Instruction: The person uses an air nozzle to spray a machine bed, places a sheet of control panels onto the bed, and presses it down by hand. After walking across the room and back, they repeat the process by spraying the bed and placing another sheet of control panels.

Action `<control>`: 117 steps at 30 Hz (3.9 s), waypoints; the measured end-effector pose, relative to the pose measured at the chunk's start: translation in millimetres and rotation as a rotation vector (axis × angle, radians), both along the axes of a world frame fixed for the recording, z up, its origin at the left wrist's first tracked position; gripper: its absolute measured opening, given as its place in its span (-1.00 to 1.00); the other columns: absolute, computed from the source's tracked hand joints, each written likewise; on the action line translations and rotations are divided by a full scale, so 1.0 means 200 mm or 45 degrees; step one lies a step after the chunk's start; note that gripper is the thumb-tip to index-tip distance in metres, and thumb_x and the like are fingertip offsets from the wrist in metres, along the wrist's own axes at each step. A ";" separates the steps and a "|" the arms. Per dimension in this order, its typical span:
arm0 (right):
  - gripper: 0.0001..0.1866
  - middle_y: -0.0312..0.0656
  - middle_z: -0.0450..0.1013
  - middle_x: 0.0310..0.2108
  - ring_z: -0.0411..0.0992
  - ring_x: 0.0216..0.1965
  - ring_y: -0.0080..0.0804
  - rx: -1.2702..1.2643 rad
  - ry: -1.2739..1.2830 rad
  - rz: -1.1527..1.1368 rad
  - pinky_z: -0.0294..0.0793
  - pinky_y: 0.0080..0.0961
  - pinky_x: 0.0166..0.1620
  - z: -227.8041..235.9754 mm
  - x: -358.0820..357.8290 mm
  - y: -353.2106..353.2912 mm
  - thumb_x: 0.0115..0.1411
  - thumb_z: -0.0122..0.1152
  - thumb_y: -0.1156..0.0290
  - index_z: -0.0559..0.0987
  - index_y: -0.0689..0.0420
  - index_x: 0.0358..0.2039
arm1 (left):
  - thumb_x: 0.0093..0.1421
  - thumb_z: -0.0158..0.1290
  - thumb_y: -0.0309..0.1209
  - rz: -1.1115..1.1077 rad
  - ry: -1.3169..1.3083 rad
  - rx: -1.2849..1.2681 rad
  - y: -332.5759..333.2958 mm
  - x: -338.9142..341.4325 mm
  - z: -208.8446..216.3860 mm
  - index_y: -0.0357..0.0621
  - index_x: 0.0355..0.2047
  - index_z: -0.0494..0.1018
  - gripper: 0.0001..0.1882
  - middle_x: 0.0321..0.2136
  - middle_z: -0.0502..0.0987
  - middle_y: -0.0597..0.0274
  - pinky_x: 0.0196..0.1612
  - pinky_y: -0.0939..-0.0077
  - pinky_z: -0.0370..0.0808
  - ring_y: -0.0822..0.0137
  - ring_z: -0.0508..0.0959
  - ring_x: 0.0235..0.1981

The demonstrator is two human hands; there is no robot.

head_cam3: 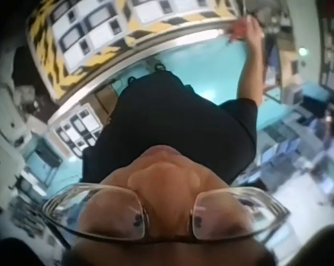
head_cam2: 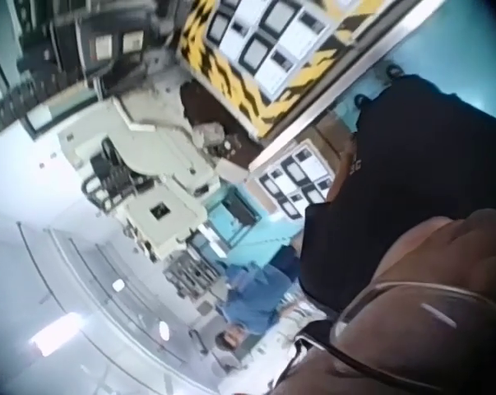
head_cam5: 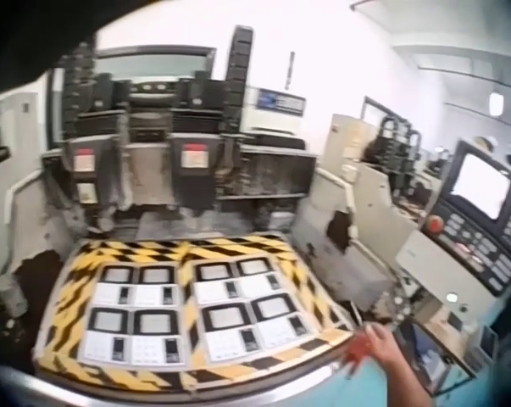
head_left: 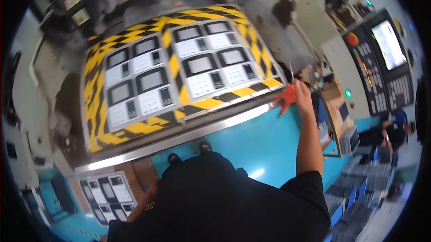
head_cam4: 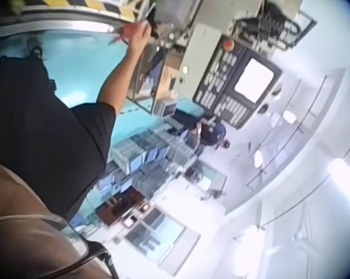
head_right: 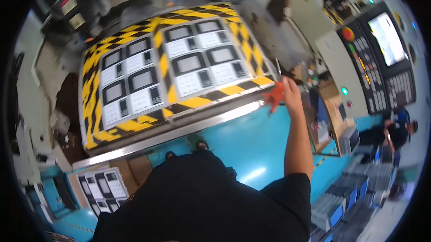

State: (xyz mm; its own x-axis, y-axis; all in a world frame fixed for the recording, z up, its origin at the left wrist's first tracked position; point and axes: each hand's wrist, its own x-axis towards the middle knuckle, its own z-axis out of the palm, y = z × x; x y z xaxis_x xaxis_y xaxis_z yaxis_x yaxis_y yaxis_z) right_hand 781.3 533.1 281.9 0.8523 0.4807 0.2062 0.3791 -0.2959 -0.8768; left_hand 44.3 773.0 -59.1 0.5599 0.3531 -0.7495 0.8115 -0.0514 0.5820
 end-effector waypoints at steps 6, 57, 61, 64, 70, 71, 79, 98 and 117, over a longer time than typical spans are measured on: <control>-0.35 0.20 0.49 -0.23 0.41 -0.07 0.14 -0.402 -0.479 -0.485 0.35 -0.25 0.01 0.12 0.65 -0.29 0.30 -0.17 -0.11 0.54 0.33 -0.26 | 0.26 -0.11 -0.39 -0.106 -0.087 0.223 0.08 0.03 0.02 -0.12 0.08 0.38 -0.62 -0.04 0.49 -0.06 0.07 0.30 0.39 0.05 0.49 0.00; -0.73 -0.18 0.44 -0.27 0.44 -0.26 -0.40 0.382 1.269 0.595 0.53 -0.41 -0.22 -0.04 -0.98 1.64 0.12 0.08 0.60 0.44 0.19 -0.12 | 0.29 -0.14 0.08 1.341 -0.298 -0.224 1.44 0.67 1.42 -0.17 -0.18 0.43 -0.48 -0.33 0.51 0.18 -0.36 0.45 0.52 0.27 0.52 -0.44; -0.81 -0.19 0.42 -0.29 0.44 -0.32 -0.34 -0.061 1.232 0.507 0.48 -0.38 -0.45 -0.39 -1.15 1.74 0.19 0.06 0.55 0.42 0.14 -0.17 | 0.35 -0.21 -0.04 1.273 -0.718 -0.547 1.41 0.68 1.45 -0.25 0.01 0.31 -0.50 -0.15 0.53 0.03 -0.39 0.49 0.59 0.16 0.61 -0.26; -0.82 -0.19 0.42 -0.29 0.45 -0.32 -0.33 -0.091 1.220 0.521 0.49 -0.35 -0.44 -0.45 -1.15 1.71 0.19 0.07 0.53 0.40 0.14 -0.17 | 0.35 -0.13 -0.25 1.232 -0.797 -0.530 1.41 0.66 1.46 -0.24 0.04 0.28 -0.63 -0.10 0.52 0.03 -0.48 0.60 0.57 0.19 0.61 -0.20; -0.84 -0.27 0.45 -0.41 0.47 -0.38 -0.43 -0.100 1.152 0.461 0.51 -0.37 -0.43 -0.42 -1.11 1.70 0.17 0.14 0.52 0.44 0.11 -0.22 | 0.26 0.01 -0.43 1.181 -0.760 -0.443 1.44 0.71 1.41 -0.21 0.00 0.30 -0.68 -0.20 0.53 0.14 -0.52 0.63 0.52 0.31 0.58 -0.35; -0.88 -0.28 0.45 -0.49 0.46 -0.44 -0.46 -0.261 0.879 0.545 0.47 -0.43 -0.45 -0.44 -1.11 1.71 0.15 0.19 0.48 0.48 0.15 -0.29 | 0.24 0.03 -0.45 1.335 -0.728 -0.415 1.44 0.73 1.41 -0.19 -0.02 0.32 -0.70 -0.25 0.51 0.21 -0.53 0.66 0.47 0.36 0.52 -0.43; -0.69 -0.25 0.48 -0.55 0.43 -0.53 -0.46 -0.481 0.144 0.896 0.40 -0.52 -0.45 -0.45 -0.98 1.69 0.11 0.27 0.29 0.57 0.31 -0.28 | 0.23 0.05 -0.42 1.280 -0.931 -0.082 1.30 0.77 1.64 -0.01 -0.07 0.42 -0.75 -0.40 0.47 0.49 -0.60 0.72 0.21 0.62 0.34 -0.52; -0.64 -0.22 0.45 -0.37 0.45 -0.39 -0.36 -1.113 0.789 0.297 0.42 -0.49 -0.38 -1.16 -0.33 -0.20 0.23 0.12 0.19 0.46 0.18 -0.10 | 0.26 -0.02 -0.45 2.607 -1.262 1.324 -1.53 -1.34 2.19 -0.23 0.15 0.24 -0.56 -0.12 0.53 0.15 -0.76 0.84 0.21 0.59 0.52 -0.51; -0.45 -0.09 0.44 -0.07 0.46 -0.17 -0.21 -0.235 -0.079 0.255 0.51 -0.38 -0.18 -0.07 -0.91 0.54 0.13 0.20 0.17 0.41 0.17 0.09 | 0.11 0.16 -0.21 2.241 1.037 -0.108 -2.85 -1.85 1.06 -0.23 -0.08 0.34 -0.53 -0.34 0.54 -0.06 -0.39 0.24 0.56 0.10 0.61 -0.37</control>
State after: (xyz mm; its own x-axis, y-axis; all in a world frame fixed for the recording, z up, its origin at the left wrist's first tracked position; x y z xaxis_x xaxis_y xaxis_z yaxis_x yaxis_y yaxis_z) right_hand 598.4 640.5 268.8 0.7251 0.6724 0.1485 0.4975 -0.3623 -0.7882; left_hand -325.1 203.8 153.7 -0.7613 -0.0029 -0.6484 -0.0506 0.9972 0.0550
